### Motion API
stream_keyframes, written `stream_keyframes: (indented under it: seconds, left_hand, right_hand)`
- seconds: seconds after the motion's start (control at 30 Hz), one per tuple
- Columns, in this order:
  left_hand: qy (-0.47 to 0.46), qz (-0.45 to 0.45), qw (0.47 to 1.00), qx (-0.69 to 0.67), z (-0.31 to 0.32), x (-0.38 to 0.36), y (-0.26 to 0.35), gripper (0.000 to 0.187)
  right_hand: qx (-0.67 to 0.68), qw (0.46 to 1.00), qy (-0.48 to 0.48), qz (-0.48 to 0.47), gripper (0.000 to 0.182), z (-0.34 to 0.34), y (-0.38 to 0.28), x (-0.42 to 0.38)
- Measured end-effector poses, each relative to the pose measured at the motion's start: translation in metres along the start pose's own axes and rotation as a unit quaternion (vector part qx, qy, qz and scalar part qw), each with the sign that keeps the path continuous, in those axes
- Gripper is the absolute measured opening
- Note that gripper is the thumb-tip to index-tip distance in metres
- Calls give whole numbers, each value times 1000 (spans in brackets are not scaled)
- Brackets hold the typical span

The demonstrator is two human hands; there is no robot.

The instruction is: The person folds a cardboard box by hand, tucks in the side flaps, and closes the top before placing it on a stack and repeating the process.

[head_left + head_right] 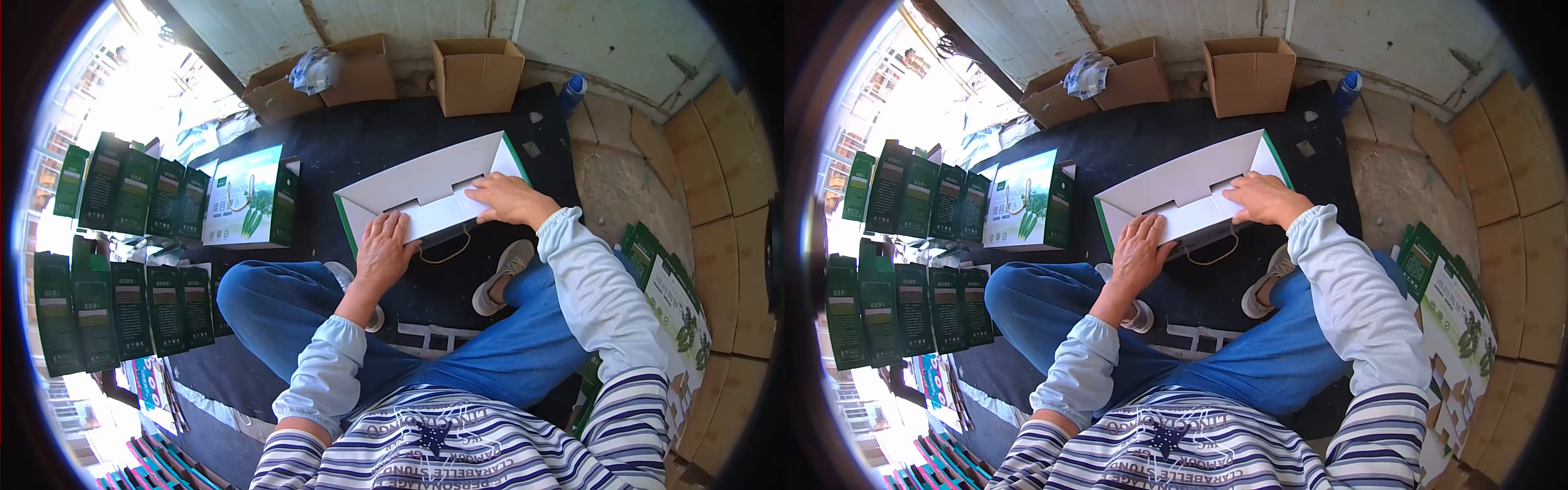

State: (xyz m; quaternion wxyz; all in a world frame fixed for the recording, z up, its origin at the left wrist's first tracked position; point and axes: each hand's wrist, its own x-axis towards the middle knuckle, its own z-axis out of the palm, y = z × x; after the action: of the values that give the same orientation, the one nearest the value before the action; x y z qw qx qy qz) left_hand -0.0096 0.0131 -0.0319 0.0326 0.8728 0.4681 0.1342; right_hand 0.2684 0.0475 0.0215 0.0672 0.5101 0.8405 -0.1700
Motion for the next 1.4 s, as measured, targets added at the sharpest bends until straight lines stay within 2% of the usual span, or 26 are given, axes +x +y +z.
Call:
stream_keyframes:
  seconds: [0.17,0.27,0.33,0.37,0.4,0.43,0.47,0.5,0.53,0.57,0.6,0.63,0.67,0.7,0.73,0.77,0.9,1.0,1.03,1.07,1.13,1.17,1.27,1.3,1.37,1.4]
  left_hand:
    - [30,-6,999,-14,-8,-1,2,52]
    - [176,-50,983,-35,-29,-6,2,51]
    - [251,-143,954,-78,-26,-2,-24,55]
    - [245,-179,947,-104,-3,-4,-56,57]
    - [196,-254,923,-214,7,-2,-83,62]
    - [154,-336,877,-307,15,1,-110,69]
    - [59,-437,764,-471,13,4,-121,79]
    - [-26,-507,671,-540,-19,9,-98,92]
    - [-72,-521,632,-569,-10,6,-108,92]
    - [-116,-533,590,-596,5,1,-123,93]
    - [-159,-542,543,-621,13,-3,-133,95]
    - [-145,-537,569,-605,-24,4,-90,96]
    - [-161,-568,510,-626,27,-8,-122,87]
    - [-177,-541,469,-675,45,-15,-130,84]
    - [-195,-510,428,-720,52,-21,-134,82]
    - [-206,-496,396,-745,51,-22,-128,69]
    - [-150,-553,420,-704,29,-14,-107,45]
    - [-113,-445,515,-723,27,-12,-123,41]
    - [-67,-380,556,-736,23,-11,-127,44]
    - [-25,-328,625,-708,19,-10,-131,52]
    - [77,-365,629,-682,-17,-4,-112,60]
    - [101,-355,621,-691,-24,-5,-111,66]
    - [100,-395,578,-707,-21,-11,-120,70]
    - [91,-411,574,-703,-23,-11,-114,74]
    - [101,-308,712,-623,40,-22,-134,77]
    - [76,-357,655,-662,20,-20,-115,78]
  right_hand:
    - [16,996,91,-2,43,-4,1,-6]
    - [83,977,187,57,43,-15,13,-11]
    - [142,931,299,153,47,-21,36,-9]
    - [179,916,304,192,53,-16,55,-5]
    - [216,897,309,230,60,-4,78,3]
    - [253,876,312,268,67,7,92,9]
    - [394,826,283,288,72,14,97,14]
    - [525,756,246,303,77,16,95,15]
    - [644,669,203,311,82,16,93,16]
    - [604,703,203,315,92,18,91,14]
    - [607,701,177,330,94,20,92,12]
    - [608,699,151,344,95,23,101,9]
    - [609,698,124,357,96,25,111,5]
    - [635,698,8,330,99,34,127,2]
    - [596,702,-31,388,93,45,132,3]
    - [580,716,-11,389,87,62,130,6]
    - [630,732,-53,254,72,38,107,-13]
    - [636,748,41,187,63,22,97,-20]
    - [646,750,84,116,50,10,82,-22]
    - [667,728,120,104,50,10,79,-19]
    - [706,678,193,73,49,12,78,-7]
    - [712,672,177,101,65,17,89,-10]
    - [713,657,164,185,79,14,76,-10]
    - [687,669,175,223,91,19,72,-7]
    - [679,682,162,219,94,25,61,-11]
    - [675,688,154,218,95,29,59,-13]
